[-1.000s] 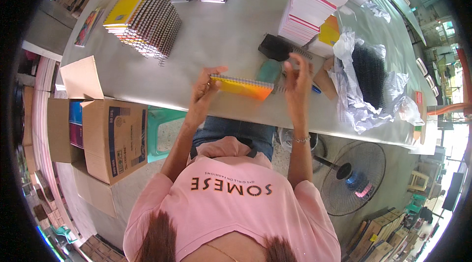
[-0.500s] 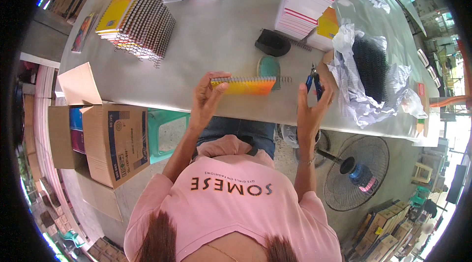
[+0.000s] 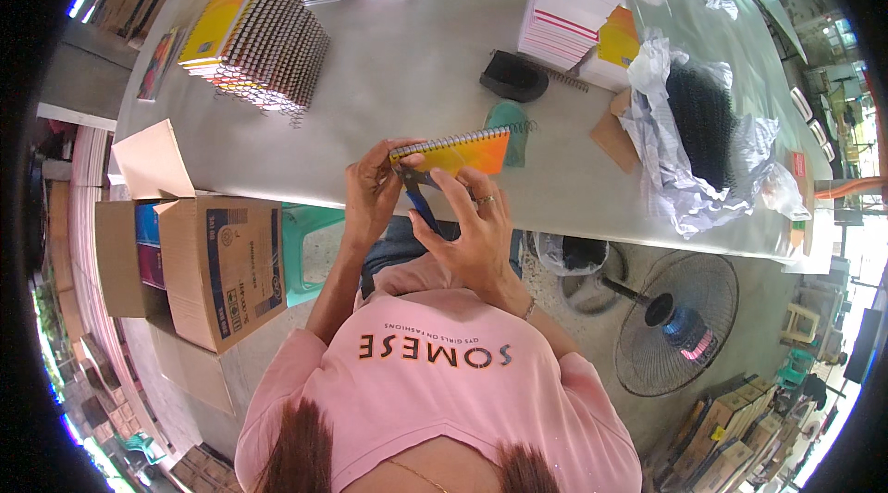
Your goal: The person uses pliers to crimp the ends of a spiral wire binding on a notebook, then uses a cloth to wipe down the binding and cover. They repeat this for multiple notebooks, picking each up from a stack and placing them into new piles after completion.
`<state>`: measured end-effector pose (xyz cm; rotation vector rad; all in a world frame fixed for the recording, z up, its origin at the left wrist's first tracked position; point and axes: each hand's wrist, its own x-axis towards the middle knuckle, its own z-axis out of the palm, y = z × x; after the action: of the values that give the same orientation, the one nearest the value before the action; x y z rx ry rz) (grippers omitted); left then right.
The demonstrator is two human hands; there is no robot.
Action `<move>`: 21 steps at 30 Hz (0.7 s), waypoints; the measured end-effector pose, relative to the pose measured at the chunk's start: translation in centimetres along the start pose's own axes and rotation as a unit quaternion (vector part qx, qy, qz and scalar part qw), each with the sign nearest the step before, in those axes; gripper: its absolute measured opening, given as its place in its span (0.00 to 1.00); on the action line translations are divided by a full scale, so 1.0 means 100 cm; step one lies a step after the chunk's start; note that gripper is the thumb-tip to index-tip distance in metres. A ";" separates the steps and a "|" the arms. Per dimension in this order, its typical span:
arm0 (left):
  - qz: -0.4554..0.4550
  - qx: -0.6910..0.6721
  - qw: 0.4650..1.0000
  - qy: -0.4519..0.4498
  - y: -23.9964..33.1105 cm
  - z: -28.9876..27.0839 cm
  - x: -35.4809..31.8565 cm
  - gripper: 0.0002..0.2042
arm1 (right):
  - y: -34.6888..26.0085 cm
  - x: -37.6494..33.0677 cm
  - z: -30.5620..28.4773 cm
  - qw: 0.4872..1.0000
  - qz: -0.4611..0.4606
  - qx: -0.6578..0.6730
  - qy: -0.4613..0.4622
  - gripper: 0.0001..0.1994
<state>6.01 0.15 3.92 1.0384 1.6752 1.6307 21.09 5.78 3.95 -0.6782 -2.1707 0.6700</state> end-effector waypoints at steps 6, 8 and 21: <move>0.016 0.080 0.995 0.055 0.001 -0.002 -0.007 0.11 | -0.006 0.000 0.006 0.999 -0.009 0.027 0.019 0.26; 0.030 0.102 0.992 0.062 0.001 -0.003 -0.008 0.12 | -0.009 0.000 0.008 0.999 -0.005 0.025 0.019 0.26; 0.060 0.157 0.980 0.103 -0.006 -0.001 -0.011 0.12 | -0.016 0.003 0.003 0.957 0.148 0.228 -0.105 0.18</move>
<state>6.41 -0.83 3.20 1.1728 2.0943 1.6297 20.34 4.75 4.95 -0.7089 -2.0047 1.4048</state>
